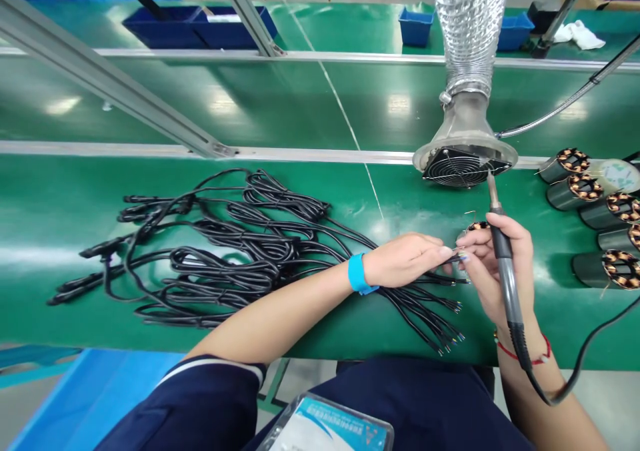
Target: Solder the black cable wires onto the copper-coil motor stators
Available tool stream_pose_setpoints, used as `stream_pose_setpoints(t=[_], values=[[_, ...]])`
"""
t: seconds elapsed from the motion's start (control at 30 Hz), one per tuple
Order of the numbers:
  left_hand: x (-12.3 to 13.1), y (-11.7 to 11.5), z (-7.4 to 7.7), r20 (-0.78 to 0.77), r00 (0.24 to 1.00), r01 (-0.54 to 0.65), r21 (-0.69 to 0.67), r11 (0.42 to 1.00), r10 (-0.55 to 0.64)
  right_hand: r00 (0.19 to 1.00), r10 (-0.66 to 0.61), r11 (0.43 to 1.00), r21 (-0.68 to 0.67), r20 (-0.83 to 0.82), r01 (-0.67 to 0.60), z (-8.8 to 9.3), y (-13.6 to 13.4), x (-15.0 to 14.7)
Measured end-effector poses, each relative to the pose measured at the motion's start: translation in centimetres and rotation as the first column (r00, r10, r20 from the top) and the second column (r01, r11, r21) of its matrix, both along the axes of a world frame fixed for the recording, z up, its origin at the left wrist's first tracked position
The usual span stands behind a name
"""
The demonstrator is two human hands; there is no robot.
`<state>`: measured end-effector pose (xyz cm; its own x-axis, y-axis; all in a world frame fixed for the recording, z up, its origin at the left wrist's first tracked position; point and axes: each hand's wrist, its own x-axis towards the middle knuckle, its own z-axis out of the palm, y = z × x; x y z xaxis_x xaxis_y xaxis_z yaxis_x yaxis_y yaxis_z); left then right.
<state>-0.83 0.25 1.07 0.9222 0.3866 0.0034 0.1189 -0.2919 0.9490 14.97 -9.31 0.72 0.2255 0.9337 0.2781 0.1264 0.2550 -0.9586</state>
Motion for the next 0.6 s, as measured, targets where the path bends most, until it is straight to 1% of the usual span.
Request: stream_pose_setpoints(t=[0.1,0.17,0.23,0.3,0.37,0.47,0.53,0.6], values=[[0.1,0.3,0.1,-0.002,0.998,0.062,-0.077,0.995,-0.063,0.999,0.027,1.0,0.005,0.038,-0.027,-0.1,0.0,0.3],[0.2,0.5,0.2,-0.006,0.995,0.095,-0.16,0.983,-0.097,0.997,0.05,0.999,0.005,0.052,-0.051,-0.1,0.0,0.6],[0.4,0.5,0.4,-0.025,0.992,0.112,-0.31,0.944,-0.125,0.996,0.051,0.998,0.018,0.079,-0.053,-0.1,0.0,0.8],[0.7,0.4,0.9,-0.051,0.993,0.07,-0.459,0.886,-0.105,0.992,0.006,0.999,0.043,0.124,-0.012,-0.1,0.0,0.9],[1.1,0.4,1.5,-0.074,0.997,-0.034,-0.523,0.852,-0.005,0.985,-0.055,0.998,0.05,0.161,0.048,-0.1,0.1,1.0],[2.2,0.7,2.1,-0.063,0.981,-0.188,-0.523,0.831,0.182,0.976,-0.12,0.993,0.003,0.181,0.122,0.0,0.4,1.2],[3.1,1.0,1.9,-0.049,0.952,-0.287,-0.484,0.827,0.301,0.963,-0.187,0.981,-0.014,0.197,0.193,-0.1,0.5,1.7],[4.0,1.5,1.1,-0.033,0.901,-0.406,-0.417,0.813,0.433,0.934,-0.274,0.96,0.007,0.229,0.28,-0.2,0.5,2.4]])
